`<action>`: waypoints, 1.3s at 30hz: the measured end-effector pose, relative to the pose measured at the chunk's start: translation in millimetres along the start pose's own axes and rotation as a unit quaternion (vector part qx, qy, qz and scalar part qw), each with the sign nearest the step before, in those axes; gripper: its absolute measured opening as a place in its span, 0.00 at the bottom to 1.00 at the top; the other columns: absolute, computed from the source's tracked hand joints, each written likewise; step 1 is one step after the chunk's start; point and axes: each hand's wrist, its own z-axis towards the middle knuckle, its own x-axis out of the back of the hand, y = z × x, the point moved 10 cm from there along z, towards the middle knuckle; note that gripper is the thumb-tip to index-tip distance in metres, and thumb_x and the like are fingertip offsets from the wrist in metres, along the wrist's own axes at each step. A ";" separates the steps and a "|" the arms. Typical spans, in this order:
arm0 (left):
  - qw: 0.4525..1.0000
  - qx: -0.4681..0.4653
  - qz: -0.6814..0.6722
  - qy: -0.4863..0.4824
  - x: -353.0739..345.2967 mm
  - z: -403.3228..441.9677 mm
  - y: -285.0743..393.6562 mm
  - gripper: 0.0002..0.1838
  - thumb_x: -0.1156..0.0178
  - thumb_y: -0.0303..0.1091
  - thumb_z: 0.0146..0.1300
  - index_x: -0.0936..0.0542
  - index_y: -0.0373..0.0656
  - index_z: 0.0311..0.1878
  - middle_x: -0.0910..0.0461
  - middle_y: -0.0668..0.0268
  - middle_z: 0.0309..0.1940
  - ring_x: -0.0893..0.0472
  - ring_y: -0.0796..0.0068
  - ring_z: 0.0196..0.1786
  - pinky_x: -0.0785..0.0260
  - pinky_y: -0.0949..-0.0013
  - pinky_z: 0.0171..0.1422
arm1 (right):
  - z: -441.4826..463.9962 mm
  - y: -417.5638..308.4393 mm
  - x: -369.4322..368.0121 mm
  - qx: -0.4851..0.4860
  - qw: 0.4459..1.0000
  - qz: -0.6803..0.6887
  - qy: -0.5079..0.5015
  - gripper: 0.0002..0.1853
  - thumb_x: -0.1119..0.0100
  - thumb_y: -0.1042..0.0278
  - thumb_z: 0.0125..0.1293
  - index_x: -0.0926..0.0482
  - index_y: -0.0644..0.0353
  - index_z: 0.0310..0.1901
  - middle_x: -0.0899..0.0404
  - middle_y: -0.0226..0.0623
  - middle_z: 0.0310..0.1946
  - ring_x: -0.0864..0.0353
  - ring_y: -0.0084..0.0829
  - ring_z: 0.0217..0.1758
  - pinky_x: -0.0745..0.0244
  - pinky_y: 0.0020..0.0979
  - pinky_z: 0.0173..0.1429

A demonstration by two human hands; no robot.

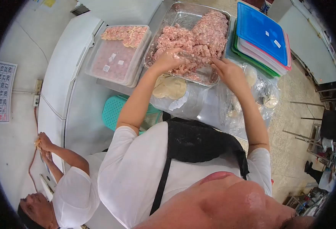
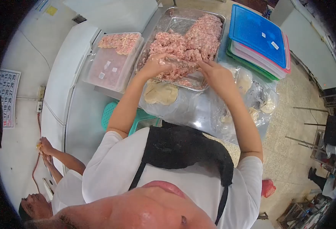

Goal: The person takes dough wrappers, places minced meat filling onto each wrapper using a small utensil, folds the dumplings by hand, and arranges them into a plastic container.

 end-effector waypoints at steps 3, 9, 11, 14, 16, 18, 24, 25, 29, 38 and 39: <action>0.998 0.046 0.002 0.050 2.4 -1.0 -36.3 0.25 0.27 0.44 0.48 0.19 0.40 0.47 0.18 0.64 0.41 0.20 0.72 0.45 0.28 0.68 0.50 | -2.7 -20.3 -11.9 0.000 0.999 0.013 0.033 0.15 0.48 0.59 0.68 0.22 0.52 0.53 0.21 0.46 0.37 0.20 0.48 0.39 0.25 0.44 0.41; 0.991 0.058 -0.118 -0.018 25.5 -26.6 -20.7 0.32 0.27 0.50 0.45 0.21 0.40 0.50 0.23 0.56 0.53 0.25 0.61 0.58 0.38 0.64 0.66 | -1.5 33.6 -68.2 -0.010 0.982 -0.166 -0.088 0.12 0.50 0.61 0.66 0.22 0.55 0.45 0.20 0.46 0.32 0.19 0.48 0.36 0.24 0.45 0.37; 0.988 -0.008 -0.153 0.010 40.1 -32.9 -4.1 0.30 0.27 0.49 0.46 0.22 0.41 0.49 0.23 0.57 0.52 0.26 0.60 0.59 0.39 0.63 0.66 | -2.0 21.0 -38.5 -0.054 0.988 -0.127 -0.073 0.13 0.50 0.59 0.67 0.20 0.57 0.44 0.20 0.46 0.32 0.19 0.48 0.39 0.25 0.44 0.40; 0.988 -0.104 -0.105 0.053 65.1 -45.2 37.6 0.27 0.28 0.47 0.48 0.22 0.42 0.48 0.22 0.58 0.50 0.25 0.59 0.58 0.37 0.63 0.66 | -2.8 8.2 1.8 -0.103 0.994 -0.010 -0.017 0.17 0.49 0.57 0.68 0.20 0.58 0.49 0.18 0.48 0.40 0.19 0.47 0.45 0.25 0.41 0.47; 0.995 -0.084 -0.039 0.036 63.5 -46.0 30.4 0.27 0.28 0.45 0.48 0.22 0.43 0.50 0.21 0.58 0.49 0.24 0.57 0.57 0.36 0.62 0.65 | -2.4 -13.7 1.8 -0.087 0.986 0.138 -0.039 0.17 0.47 0.57 0.68 0.20 0.58 0.51 0.19 0.48 0.44 0.19 0.46 0.46 0.25 0.39 0.48; 0.992 -0.121 -0.015 -0.017 58.0 -42.5 34.3 0.27 0.28 0.44 0.47 0.21 0.42 0.49 0.20 0.58 0.48 0.23 0.59 0.54 0.34 0.62 0.62 | -1.7 -39.4 -9.7 -0.062 0.975 0.205 -0.058 0.16 0.45 0.58 0.68 0.20 0.58 0.51 0.19 0.48 0.45 0.19 0.46 0.46 0.25 0.37 0.49; 0.982 -0.158 0.041 -0.094 65.3 -36.5 27.2 0.27 0.27 0.46 0.48 0.20 0.39 0.48 0.19 0.57 0.47 0.21 0.64 0.51 0.31 0.64 0.57 | 20.9 -62.9 -12.9 -0.055 0.990 0.080 -0.105 0.16 0.43 0.61 0.66 0.20 0.62 0.50 0.18 0.47 0.42 0.19 0.44 0.43 0.26 0.34 0.48; 0.984 -0.150 0.019 -0.092 70.9 -36.4 20.1 0.28 0.27 0.47 0.48 0.20 0.39 0.48 0.19 0.57 0.47 0.21 0.63 0.50 0.31 0.65 0.56 | 23.3 -73.8 -1.1 -0.048 0.996 0.044 -0.068 0.15 0.43 0.60 0.66 0.19 0.60 0.49 0.18 0.45 0.41 0.19 0.44 0.42 0.25 0.36 0.46; 0.991 -0.078 -0.040 -0.103 97.0 -39.2 12.8 0.32 0.27 0.50 0.47 0.21 0.40 0.52 0.19 0.56 0.49 0.21 0.62 0.52 0.31 0.65 0.58 | 25.4 -118.1 -4.4 0.008 0.997 -0.044 0.060 0.13 0.45 0.58 0.66 0.19 0.54 0.45 0.19 0.41 0.36 0.19 0.46 0.38 0.24 0.40 0.40; 0.991 -0.037 0.060 -0.110 115.5 -33.4 -53.6 0.51 0.28 0.61 0.40 0.29 0.31 0.61 0.26 0.44 0.58 0.27 0.53 0.62 0.35 0.61 0.66 | 34.5 -158.0 -14.2 -0.066 0.985 -0.098 0.125 0.12 0.46 0.60 0.67 0.22 0.51 0.49 0.19 0.41 0.37 0.18 0.45 0.36 0.24 0.43 0.38; 0.991 -0.027 0.077 -0.106 115.4 -29.0 -60.8 0.51 0.28 0.62 0.40 0.29 0.32 0.61 0.26 0.44 0.58 0.27 0.53 0.62 0.35 0.61 0.66 | 36.4 -172.4 -17.9 -0.060 0.985 -0.079 0.140 0.12 0.46 0.61 0.67 0.22 0.51 0.49 0.20 0.41 0.38 0.18 0.45 0.36 0.23 0.43 0.38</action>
